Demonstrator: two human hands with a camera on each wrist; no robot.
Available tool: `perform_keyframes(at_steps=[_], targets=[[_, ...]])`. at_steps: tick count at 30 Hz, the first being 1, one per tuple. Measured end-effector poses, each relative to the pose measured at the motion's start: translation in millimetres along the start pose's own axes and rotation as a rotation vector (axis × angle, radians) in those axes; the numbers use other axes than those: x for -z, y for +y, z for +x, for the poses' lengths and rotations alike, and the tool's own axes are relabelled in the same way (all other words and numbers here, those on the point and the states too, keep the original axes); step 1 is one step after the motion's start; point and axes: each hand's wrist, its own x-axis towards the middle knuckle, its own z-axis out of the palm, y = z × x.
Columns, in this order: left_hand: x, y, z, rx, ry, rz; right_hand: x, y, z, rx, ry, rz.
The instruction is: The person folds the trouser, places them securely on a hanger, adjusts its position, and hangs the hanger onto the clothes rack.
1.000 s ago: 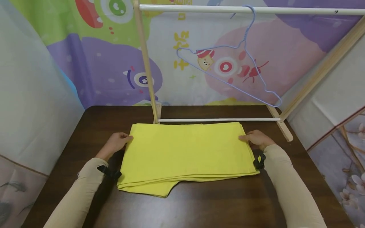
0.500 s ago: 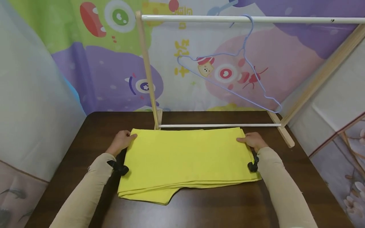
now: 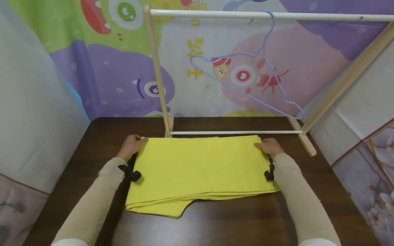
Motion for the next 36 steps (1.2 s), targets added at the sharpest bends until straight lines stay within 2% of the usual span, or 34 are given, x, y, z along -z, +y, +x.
perform_keyframes(at_steps=[5, 10, 14, 22, 26, 30, 36], targets=[[-3.6, -0.9, 4.8, 0.025, 0.007, 0.01, -4.3, -0.8, -0.9, -0.013, 0.047, -0.04], [-2.3, -6.7, 0.1, 0.019, -0.022, 0.085, -4.4, -1.7, -3.9, -0.03, 0.002, -0.079], [2.5, -12.6, -12.3, 0.011, -0.056, 0.101, -1.6, 1.0, -6.2, -0.036, -0.044, -0.068], [15.8, -18.9, -47.4, 0.017, -0.199, 0.012, 3.8, 13.3, -20.5, -0.031, -0.149, 0.055], [16.3, -21.9, -60.3, 0.009, -0.187, 0.026, -1.3, 16.6, -25.4, -0.012, -0.139, 0.077], [12.6, -24.0, -65.8, -0.021, -0.151, 0.071, -2.0, 17.9, -28.5, 0.013, -0.102, 0.082], [9.2, -24.9, -77.4, -0.019, -0.15, 0.143, 7.1, 25.8, -35.9, 0.048, -0.173, 0.032]])
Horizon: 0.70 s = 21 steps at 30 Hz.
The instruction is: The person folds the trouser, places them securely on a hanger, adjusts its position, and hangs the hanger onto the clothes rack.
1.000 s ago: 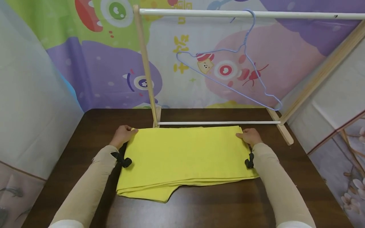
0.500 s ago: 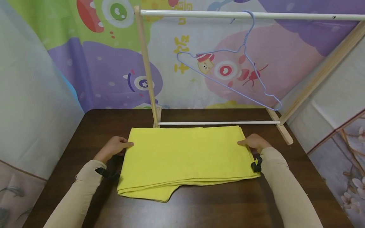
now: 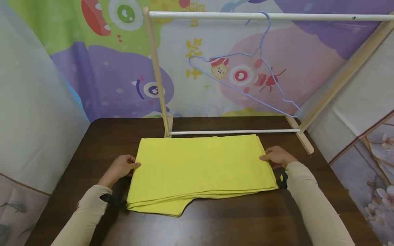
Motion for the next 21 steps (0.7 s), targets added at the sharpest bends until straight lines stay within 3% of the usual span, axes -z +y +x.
perform_keyframes(at_steps=[5, 15, 21], targets=[[-1.5, 1.0, -5.4, -0.007, 0.011, -0.002, 2.8, 1.7, -6.6, 0.013, -0.043, -0.038], [-6.1, -0.1, -8.0, 0.023, 0.023, -0.047, 9.9, -17.3, -15.4, 0.071, 0.014, -0.207], [-6.4, -0.3, -8.3, 0.025, 0.032, -0.061, 14.4, -23.0, -17.1, 0.089, 0.036, -0.203]])
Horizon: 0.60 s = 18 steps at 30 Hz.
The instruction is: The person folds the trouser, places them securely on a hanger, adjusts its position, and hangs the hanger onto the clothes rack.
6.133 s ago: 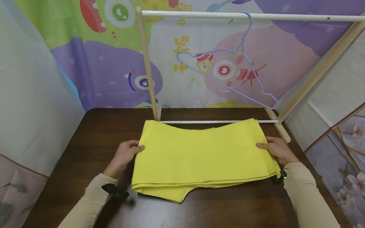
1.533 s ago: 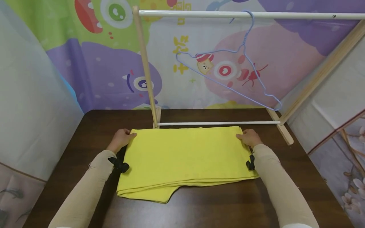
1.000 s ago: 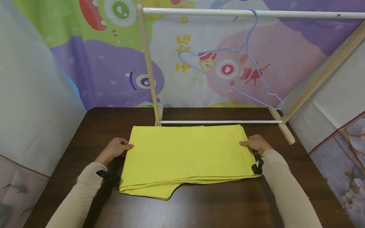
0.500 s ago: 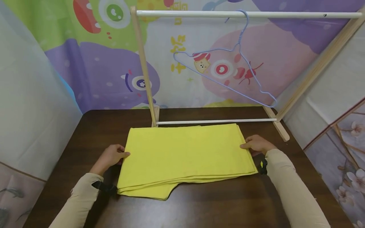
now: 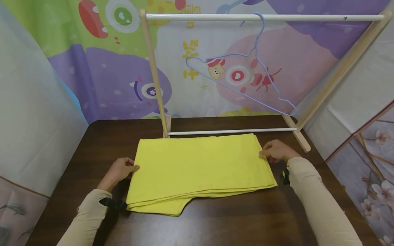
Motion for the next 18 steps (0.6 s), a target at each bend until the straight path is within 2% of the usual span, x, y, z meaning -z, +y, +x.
perform_keyframes(at_steps=[6, 13, 18], targets=[[0.1, -0.8, -0.4, -0.004, 0.007, -0.012, 6.8, -12.8, -0.7, 0.049, 0.035, -0.008], [0.0, -1.9, 0.8, -0.005, -0.002, -0.011, 20.6, -42.1, -4.0, 0.123, 0.067, -0.069], [-0.1, -2.7, 0.7, -0.002, -0.003, -0.006, 30.5, -61.6, -5.2, 0.14, 0.1, -0.125]])
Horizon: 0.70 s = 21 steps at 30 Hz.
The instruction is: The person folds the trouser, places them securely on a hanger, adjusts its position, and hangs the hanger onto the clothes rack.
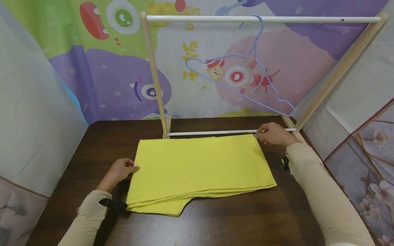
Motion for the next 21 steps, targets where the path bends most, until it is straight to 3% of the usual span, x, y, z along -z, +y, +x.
perform_keyframes(at_steps=[10, 16, 21], targets=[[-0.7, -1.0, -2.2, -0.013, -0.019, -0.012, 14.5, -29.6, -4.4, 0.076, 0.062, -0.118], [-0.5, -1.9, -2.4, -0.016, -0.019, -0.013, 26.3, -47.7, -5.8, 0.085, 0.028, -0.065], [0.9, -1.7, -2.4, -0.022, -0.011, -0.009, 39.2, -69.8, -8.7, 0.095, 0.092, -0.063]])
